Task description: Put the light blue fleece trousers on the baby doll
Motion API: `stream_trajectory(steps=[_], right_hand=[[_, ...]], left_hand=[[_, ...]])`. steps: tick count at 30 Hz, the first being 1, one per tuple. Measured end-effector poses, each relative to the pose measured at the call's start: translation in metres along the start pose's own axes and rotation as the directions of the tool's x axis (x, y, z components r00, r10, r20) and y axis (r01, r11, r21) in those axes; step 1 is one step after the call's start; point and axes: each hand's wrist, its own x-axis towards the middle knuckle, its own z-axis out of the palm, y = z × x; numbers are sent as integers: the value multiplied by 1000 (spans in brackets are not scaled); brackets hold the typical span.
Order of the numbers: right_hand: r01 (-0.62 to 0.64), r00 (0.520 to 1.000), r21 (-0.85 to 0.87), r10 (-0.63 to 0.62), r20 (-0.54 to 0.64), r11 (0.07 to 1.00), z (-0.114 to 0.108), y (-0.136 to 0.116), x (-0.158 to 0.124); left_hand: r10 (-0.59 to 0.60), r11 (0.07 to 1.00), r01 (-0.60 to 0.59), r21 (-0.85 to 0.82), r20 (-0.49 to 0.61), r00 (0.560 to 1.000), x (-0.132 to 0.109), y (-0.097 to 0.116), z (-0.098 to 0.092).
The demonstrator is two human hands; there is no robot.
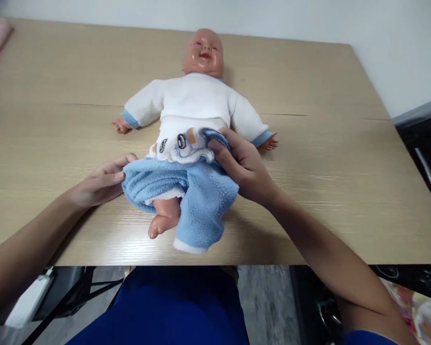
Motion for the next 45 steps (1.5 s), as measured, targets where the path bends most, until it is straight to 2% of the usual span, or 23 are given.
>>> stream_trajectory(steps=[2, 6, 9, 12, 15, 18, 20, 21, 24, 26, 27, 28, 30, 32, 35, 37, 39, 41, 44, 45], right_hand=[[8, 1000, -27, -8, 10, 1000, -4, -4, 2], [57, 989, -31, -53, 139, 998, -15, -5, -3], [127, 974, 13, -127, 187, 992, -20, -3, -8], [149, 964, 50, -156, 217, 988, -21, -2, -11], [73, 965, 87, -92, 247, 994, -21, -6, -13], [61, 973, 127, -87, 216, 990, -25, -9, -11], [56, 962, 155, -94, 256, 986, -32, -9, -9], [26, 946, 162, -77, 315, 986, -36, -8, -8], [-127, 834, 138, 30, 551, 982, -48, -4, -7], [-188, 768, 140, 56, 638, 972, -51, 0, -7], [-197, 768, 157, 53, 638, 968, -50, 2, -7], [-195, 791, 186, 42, 611, 963, -48, 4, -7], [-176, 862, 268, 16, 507, 947, -41, 9, -7], [-165, 911, 352, 5, 412, 921, -34, 13, -8], [-221, 926, 426, 51, 374, 877, -27, 14, -12], [-291, 914, 434, 113, 390, 853, -27, 12, -15], [-373, 876, 412, 169, 453, 831, -28, 9, -16], [-439, 809, 384, 171, 563, 812, -31, 5, -14], [-475, 711, 332, 133, 691, 815, -35, 3, -11], [-475, 699, 313, 138, 701, 822, -35, 3, -10]], left_hand=[[-6, 1000, 5, 22, 25, 1000, 1, 0, -3], [20, 999, -19, 40, -33, 999, 1, -1, -8], [147, 978, -136, 157, -64, 987, 4, 6, -4], [337, 875, -293, 385, -48, 940, 16, 24, 16], [378, 786, -368, 496, 86, 922, 36, 50, 48], [177, 839, -270, 473, 232, 956, 63, 72, 75], [32, 891, -182, 417, 341, 940, 81, 79, 84], [-6, 909, -152, 387, 378, 926, 88, 81, 86], [-15, 942, -128, 311, 419, 908, 104, 76, 84], [-2, 953, -135, 272, 449, 894, 108, 70, 81], [-4, 956, -133, 261, 466, 885, 109, 67, 79], [-17, 958, -124, 260, 479, 878, 109, 64, 77], [-74, 955, -83, 283, 502, 861, 108, 60, 73], [-128, 944, -58, 325, 523, 843, 108, 58, 69], [-104, 939, -101, 328, 553, 826, 111, 57, 62], [-48, 949, -132, 287, 544, 838, 114, 55, 56], [-10, 958, -137, 254, 504, 864, 115, 52, 51], [-8, 961, -119, 251, 456, 890, 116, 49, 48], [-36, 961, -88, 261, 435, 900, 115, 47, 46], [-47, 963, -75, 259, 435, 899, 115, 47, 46]])
